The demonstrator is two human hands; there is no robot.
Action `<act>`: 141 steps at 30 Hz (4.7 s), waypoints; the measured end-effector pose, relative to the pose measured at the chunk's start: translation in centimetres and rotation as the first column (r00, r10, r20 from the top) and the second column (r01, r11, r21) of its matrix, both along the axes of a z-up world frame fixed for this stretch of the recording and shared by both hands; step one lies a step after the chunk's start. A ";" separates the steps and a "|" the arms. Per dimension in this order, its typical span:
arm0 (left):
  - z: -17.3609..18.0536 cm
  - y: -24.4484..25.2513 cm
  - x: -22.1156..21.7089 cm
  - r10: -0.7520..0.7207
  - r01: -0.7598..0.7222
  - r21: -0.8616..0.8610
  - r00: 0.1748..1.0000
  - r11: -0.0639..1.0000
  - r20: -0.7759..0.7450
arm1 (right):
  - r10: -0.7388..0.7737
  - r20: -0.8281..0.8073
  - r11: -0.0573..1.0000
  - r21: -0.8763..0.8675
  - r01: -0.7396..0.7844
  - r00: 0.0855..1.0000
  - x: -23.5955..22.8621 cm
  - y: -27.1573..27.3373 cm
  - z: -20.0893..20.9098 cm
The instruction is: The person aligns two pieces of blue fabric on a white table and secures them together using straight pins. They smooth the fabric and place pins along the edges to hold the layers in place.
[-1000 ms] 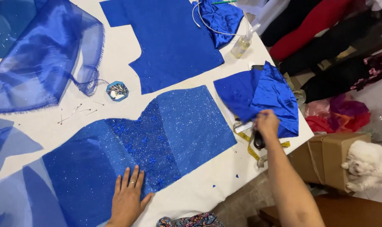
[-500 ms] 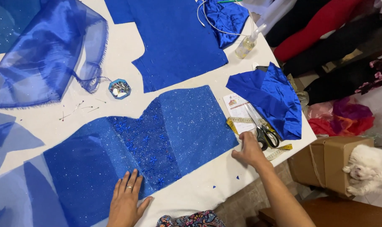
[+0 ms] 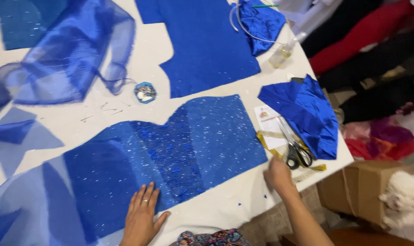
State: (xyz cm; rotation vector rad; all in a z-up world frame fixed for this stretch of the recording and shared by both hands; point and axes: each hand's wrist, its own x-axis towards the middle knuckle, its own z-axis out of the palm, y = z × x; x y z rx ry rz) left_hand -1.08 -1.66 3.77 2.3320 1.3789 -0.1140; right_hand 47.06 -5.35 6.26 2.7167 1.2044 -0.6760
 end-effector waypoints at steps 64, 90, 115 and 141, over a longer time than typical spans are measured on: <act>6.1 5.8 -16.5 0.038 -0.013 0.501 0.999 0.865 -0.039 | 0.539 -0.582 0.812 0.551 -0.192 0.609 -29.5 28.7 0.3; -1.4 8.0 -23.9 0.950 -0.837 -0.465 0.310 0.287 0.030 | 0.077 -0.934 0.993 0.102 0.055 0.349 -28.6 11.8 1.8; 5.9 10.1 4.6 0.188 -0.115 -0.175 0.852 0.978 0.489 | 0.066 -0.602 0.952 0.277 0.131 0.796 -17.8 22.4 -0.8; 2.5 19.3 -2.1 0.219 -0.290 0.142 0.900 0.947 0.377 | 0.205 -0.363 0.905 0.424 -0.035 0.909 -12.3 22.9 -3.8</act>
